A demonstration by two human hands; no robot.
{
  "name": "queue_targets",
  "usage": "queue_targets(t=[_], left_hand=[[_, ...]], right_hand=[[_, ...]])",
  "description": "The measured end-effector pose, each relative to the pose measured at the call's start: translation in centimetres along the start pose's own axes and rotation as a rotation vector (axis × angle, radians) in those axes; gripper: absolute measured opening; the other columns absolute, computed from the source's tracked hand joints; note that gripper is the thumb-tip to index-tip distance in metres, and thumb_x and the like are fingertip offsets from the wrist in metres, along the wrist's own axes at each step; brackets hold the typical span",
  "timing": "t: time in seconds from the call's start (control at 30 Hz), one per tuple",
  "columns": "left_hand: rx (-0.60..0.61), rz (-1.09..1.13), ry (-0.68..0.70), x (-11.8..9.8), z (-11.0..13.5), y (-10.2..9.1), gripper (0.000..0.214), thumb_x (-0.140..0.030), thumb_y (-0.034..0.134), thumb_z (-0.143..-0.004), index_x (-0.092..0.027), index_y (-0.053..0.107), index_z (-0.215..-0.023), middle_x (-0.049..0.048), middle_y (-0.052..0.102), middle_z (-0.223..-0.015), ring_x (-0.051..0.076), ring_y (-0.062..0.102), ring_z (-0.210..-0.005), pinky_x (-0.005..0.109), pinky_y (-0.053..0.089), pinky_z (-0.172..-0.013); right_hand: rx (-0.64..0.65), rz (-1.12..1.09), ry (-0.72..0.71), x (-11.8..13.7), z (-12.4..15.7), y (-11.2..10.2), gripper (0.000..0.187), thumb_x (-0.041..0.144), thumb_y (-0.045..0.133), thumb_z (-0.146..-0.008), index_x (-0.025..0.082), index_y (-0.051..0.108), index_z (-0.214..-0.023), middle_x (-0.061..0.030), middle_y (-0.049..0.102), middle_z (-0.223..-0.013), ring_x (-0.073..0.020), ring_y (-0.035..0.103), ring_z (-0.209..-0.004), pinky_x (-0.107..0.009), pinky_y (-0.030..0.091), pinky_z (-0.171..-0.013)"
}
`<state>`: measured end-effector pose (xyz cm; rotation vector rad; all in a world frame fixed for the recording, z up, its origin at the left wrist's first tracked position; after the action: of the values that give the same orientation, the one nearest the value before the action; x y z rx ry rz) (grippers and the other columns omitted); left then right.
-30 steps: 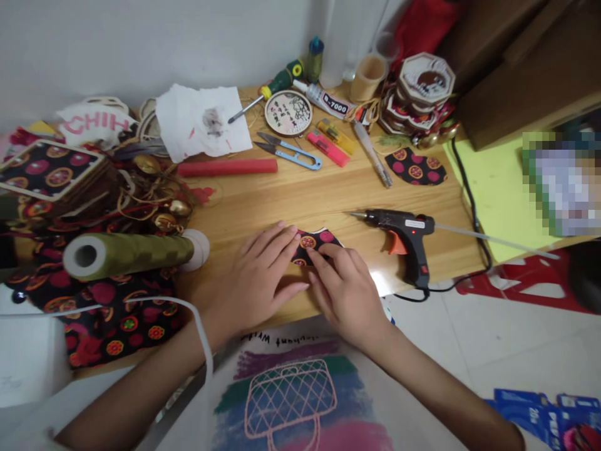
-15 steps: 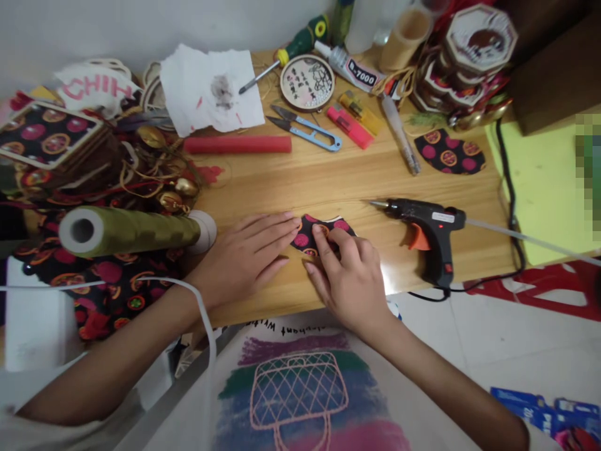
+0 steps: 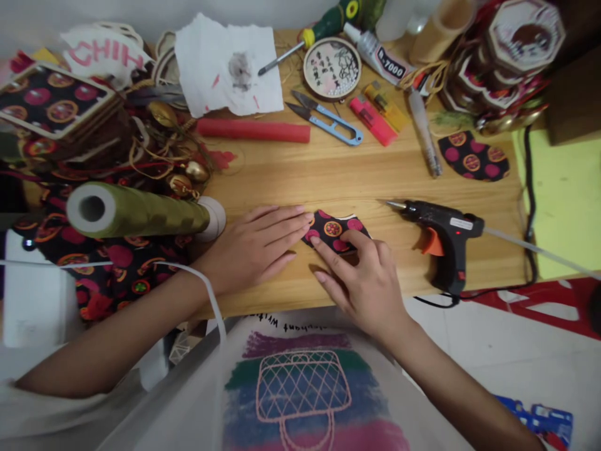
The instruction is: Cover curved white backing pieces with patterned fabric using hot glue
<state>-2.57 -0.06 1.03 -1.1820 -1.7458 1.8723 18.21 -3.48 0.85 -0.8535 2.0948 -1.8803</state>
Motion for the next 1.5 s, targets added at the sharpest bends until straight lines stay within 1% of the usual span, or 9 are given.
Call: queue_targets(t=[0.2,0.4,0.57,0.8,0.97,1.1,1.27,1.4,1.5], left_hand=[[0.019,-0.024,-0.011,-0.1,0.0,0.0,0.041,-0.026,0.043,-0.101,-0.012,0.052,-0.138,0.0116,0.057,-0.142,0.022,0.046,-0.139,0.040,0.037,-0.114],[-0.024,-0.123,0.043,-0.2,-0.1,0.1,0.038,-0.025,0.042,-0.102,-0.010,0.053,-0.135,0.0115,0.059,-0.141,0.021,0.048,-0.137,0.037,0.039,-0.111],[-0.039,-0.160,0.064,-0.4,-0.2,0.1,0.038,-0.024,0.042,-0.102,-0.006,0.053,-0.133,0.0120,0.059,-0.140,0.023,0.051,-0.134,0.038,0.040,-0.109],[-0.016,-0.264,0.063,-1.2,-0.2,-0.2,0.040,-0.020,0.044,-0.100,-0.003,0.052,-0.135,0.0128,0.059,-0.141,0.024,0.052,-0.133,0.037,0.041,-0.107],[0.007,-0.291,0.029,-2.6,-0.2,-0.2,0.058,-0.043,0.042,-0.100,0.005,0.051,-0.133,0.0219,0.055,-0.142,0.032,0.052,-0.132,0.043,0.042,-0.106],[0.031,-0.269,-0.004,-3.4,0.1,0.2,0.074,-0.060,0.042,-0.095,0.001,0.049,-0.138,0.0267,0.049,-0.145,0.038,0.049,-0.134,0.048,0.040,-0.107],[0.056,-0.233,-0.045,-3.8,-0.4,0.8,0.078,-0.063,0.040,-0.095,-0.002,0.043,-0.144,0.0210,0.046,-0.150,0.036,0.041,-0.141,0.048,0.034,-0.113],[0.064,-0.212,-0.082,-4.1,-1.2,1.1,0.078,-0.063,0.040,-0.095,-0.003,0.040,-0.146,0.0166,0.045,-0.152,0.035,0.036,-0.144,0.048,0.030,-0.116],[0.057,-0.198,-0.127,-4.2,-1.7,1.3,0.083,-0.066,0.045,-0.092,-0.004,0.039,-0.147,0.0181,0.043,-0.153,0.037,0.035,-0.144,0.049,0.031,-0.116]], right_hand=[[0.009,0.044,-0.032,0.1,-0.1,-0.2,0.038,0.046,0.050,-0.095,0.035,0.065,-0.128,-0.0119,0.053,-0.117,-0.0237,0.045,-0.089,-0.038,0.041,-0.075],[-0.013,-0.039,0.000,-0.1,0.3,-0.4,0.038,0.041,0.048,-0.097,0.025,0.067,-0.126,-0.0132,0.049,-0.117,-0.0218,0.047,-0.092,-0.037,0.043,-0.079],[-0.039,0.111,-0.016,0.7,0.2,-0.3,0.040,0.050,0.046,-0.097,0.032,0.067,-0.125,-0.0110,0.052,-0.115,-0.0216,0.045,-0.088,-0.035,0.038,-0.075],[-0.157,0.030,0.057,0.5,1.2,-0.7,0.035,0.039,0.049,-0.097,0.019,0.070,-0.117,-0.0137,0.058,-0.116,-0.0247,0.051,-0.099,-0.038,0.040,-0.081],[-0.126,0.073,0.050,0.7,0.7,-0.6,0.040,0.043,0.049,-0.097,0.019,0.068,-0.121,-0.0131,0.065,-0.121,-0.0273,0.051,-0.113,-0.041,0.038,-0.092],[-0.101,0.039,0.035,0.4,0.6,-0.7,0.040,0.043,0.049,-0.097,0.018,0.066,-0.123,-0.0108,0.068,-0.123,-0.0248,0.055,-0.115,-0.042,0.036,-0.101],[-0.120,-0.001,0.027,0.1,1.2,-0.4,0.045,0.041,0.049,-0.097,0.007,0.063,-0.123,-0.0126,0.070,-0.124,-0.0236,0.058,-0.117,-0.041,0.035,-0.104],[-0.145,-0.015,0.036,0.1,1.4,-0.1,0.044,0.041,0.048,-0.097,0.007,0.063,-0.122,-0.0129,0.070,-0.124,-0.0238,0.060,-0.117,-0.041,0.036,-0.103],[-0.158,-0.029,0.040,0.1,1.4,-0.1,0.042,0.038,0.048,-0.098,0.007,0.064,-0.122,-0.0121,0.070,-0.124,-0.0232,0.060,-0.116,-0.041,0.036,-0.102]])
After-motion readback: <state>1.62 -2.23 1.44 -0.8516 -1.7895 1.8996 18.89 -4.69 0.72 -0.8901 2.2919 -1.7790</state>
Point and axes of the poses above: each hand's wrist, its own z-axis away from the middle knuckle, its own y-axis out of the palm, x = y × z, the point moved 2 cm from there along -z, towards the middle knuckle
